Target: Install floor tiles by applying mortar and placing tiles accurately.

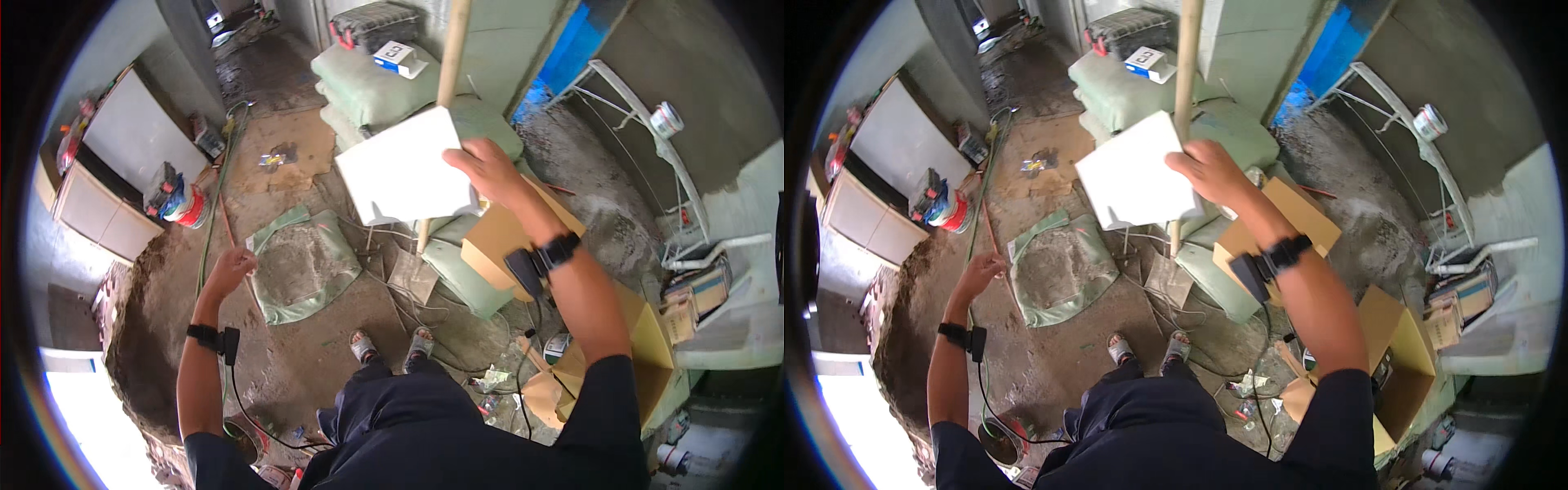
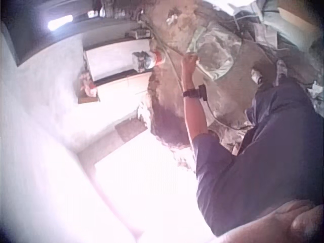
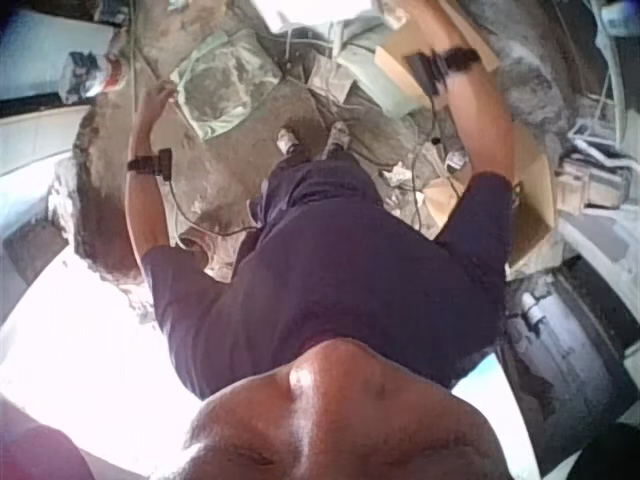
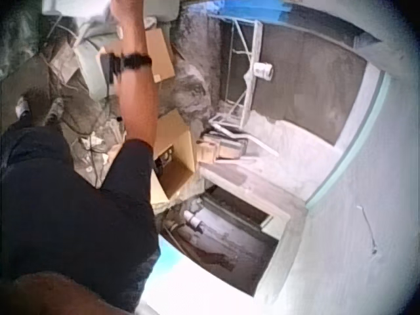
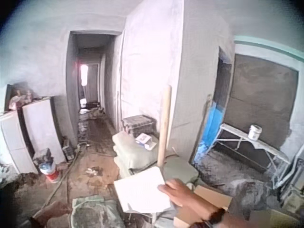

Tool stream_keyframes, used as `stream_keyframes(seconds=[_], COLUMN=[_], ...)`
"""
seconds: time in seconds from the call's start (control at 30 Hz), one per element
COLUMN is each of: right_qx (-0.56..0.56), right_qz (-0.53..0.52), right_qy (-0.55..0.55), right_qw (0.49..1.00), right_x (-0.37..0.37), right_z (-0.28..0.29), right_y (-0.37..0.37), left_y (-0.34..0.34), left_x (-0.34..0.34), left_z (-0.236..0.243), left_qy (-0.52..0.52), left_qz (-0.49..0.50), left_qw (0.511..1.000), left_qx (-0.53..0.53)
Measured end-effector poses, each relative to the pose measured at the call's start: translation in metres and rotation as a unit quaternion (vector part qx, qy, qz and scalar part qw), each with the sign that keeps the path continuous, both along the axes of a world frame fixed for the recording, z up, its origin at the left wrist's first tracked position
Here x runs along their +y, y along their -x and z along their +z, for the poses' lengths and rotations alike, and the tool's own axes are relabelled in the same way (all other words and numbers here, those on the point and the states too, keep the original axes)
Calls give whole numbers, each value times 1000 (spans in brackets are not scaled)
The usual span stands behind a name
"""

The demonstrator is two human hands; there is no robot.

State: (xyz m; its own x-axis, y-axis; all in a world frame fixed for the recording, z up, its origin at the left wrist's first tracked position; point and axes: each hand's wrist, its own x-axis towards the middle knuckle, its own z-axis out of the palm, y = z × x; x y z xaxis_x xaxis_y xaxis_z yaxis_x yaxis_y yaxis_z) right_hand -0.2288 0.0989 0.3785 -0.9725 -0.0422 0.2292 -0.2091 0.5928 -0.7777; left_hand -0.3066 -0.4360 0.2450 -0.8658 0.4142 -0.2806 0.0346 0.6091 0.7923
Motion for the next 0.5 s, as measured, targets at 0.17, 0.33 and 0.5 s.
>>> stream_keyframes(seconds=[0.17,0.33,0.5], right_qx=[-20,43,72], right_qz=[44,9,63], right_qy=[-45,-8,6], right_qw=[998,999,995], right_x=[-12,-3,-3], right_z=[57,88,135], right_y=[40,73,84], left_y=[-12,-23,-39], left_x=[6,11,-3], left_z=[-13,-13,-38], left_qy=[5,-6,39], left_qz=[-19,-24,-28], left_qw=[1000,1000,999], left_qx=[6,-15,-14])
